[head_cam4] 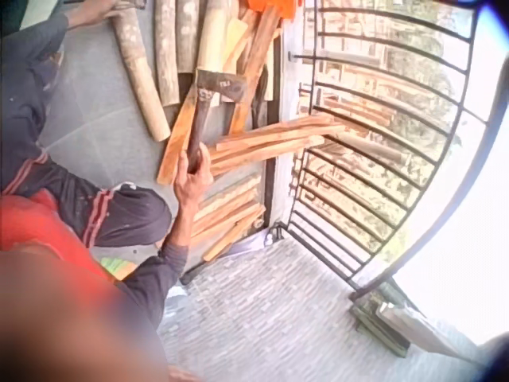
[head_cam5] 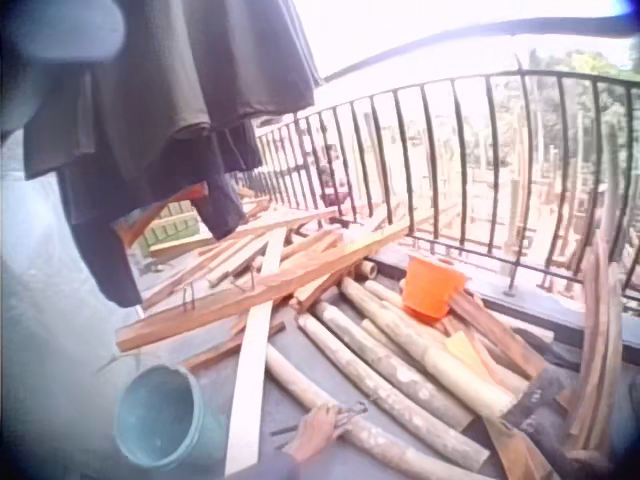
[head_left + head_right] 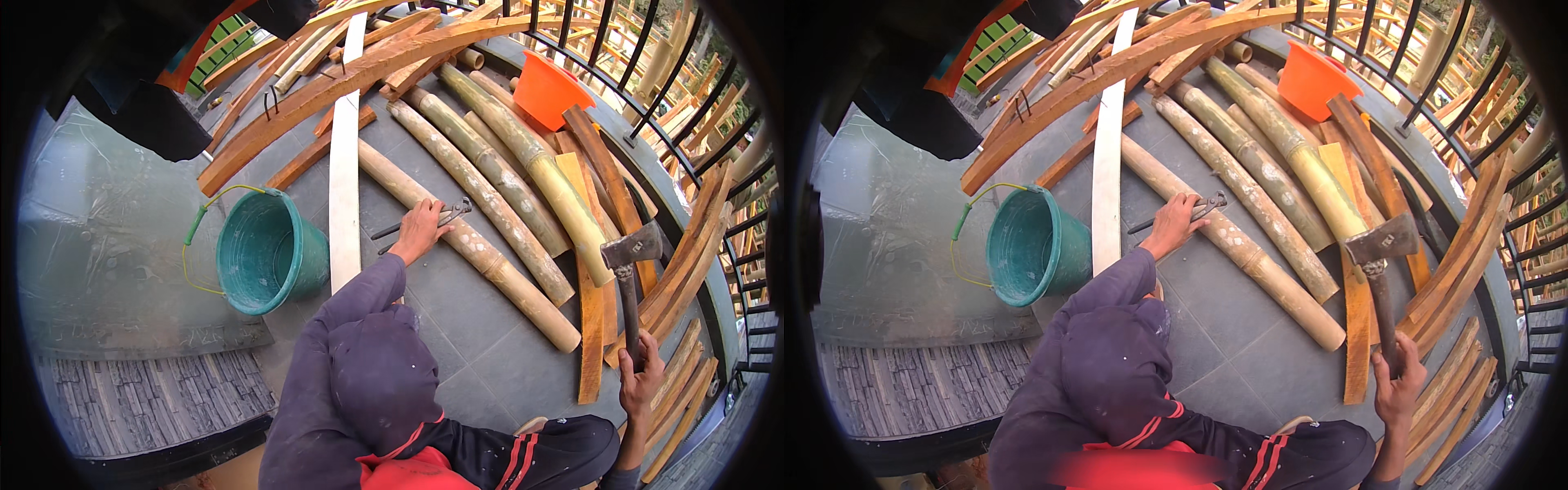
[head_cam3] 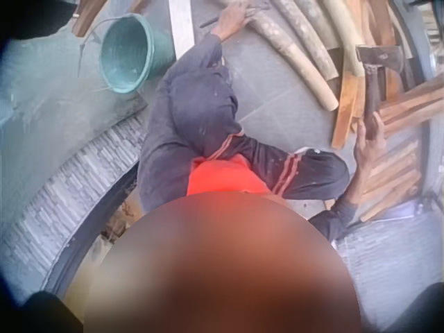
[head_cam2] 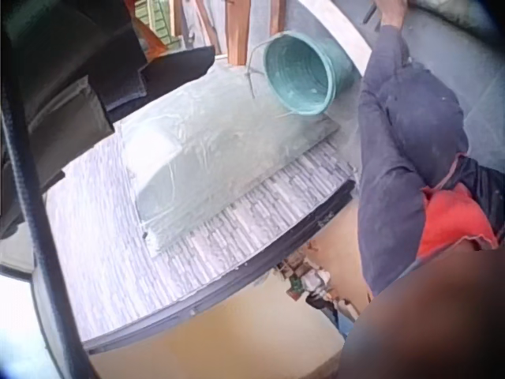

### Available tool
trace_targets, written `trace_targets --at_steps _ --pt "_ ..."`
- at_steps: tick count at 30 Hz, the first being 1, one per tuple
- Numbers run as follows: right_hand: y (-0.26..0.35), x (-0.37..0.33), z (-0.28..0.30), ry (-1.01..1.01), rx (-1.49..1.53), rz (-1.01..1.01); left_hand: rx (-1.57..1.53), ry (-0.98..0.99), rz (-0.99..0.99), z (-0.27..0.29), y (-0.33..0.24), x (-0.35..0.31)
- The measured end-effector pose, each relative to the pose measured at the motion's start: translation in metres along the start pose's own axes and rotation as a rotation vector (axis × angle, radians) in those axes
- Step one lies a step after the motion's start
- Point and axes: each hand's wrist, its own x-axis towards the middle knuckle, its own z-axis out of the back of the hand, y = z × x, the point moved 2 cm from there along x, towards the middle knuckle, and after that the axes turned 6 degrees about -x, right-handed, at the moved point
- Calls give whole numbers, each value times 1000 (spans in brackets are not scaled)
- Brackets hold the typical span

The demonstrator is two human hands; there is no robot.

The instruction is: The person hammers nails into wooden planks and uses pliers to adjust nails on a plank. They then lift and position a metal railing section onto a wooden frame structure on a balcony.

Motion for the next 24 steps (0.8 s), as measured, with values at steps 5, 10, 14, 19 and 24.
trace_targets --at_steps 5,10,14,19,24 --pt "56 45 -9 60 34 -183 -139 -130 99 -12 28 -1" --pt "113 89 -25 68 -65 -222 -266 -265 417 -33 67 -36" --pt "159 136 -44 82 -89 -209 -314 -240 560 -38 86 -26" --pt "221 203 -79 153 58 -152 -290 -332 609 -42 92 -28" --pt "258 244 -107 216 194 -64 -322 -325 703 -41 91 -27"
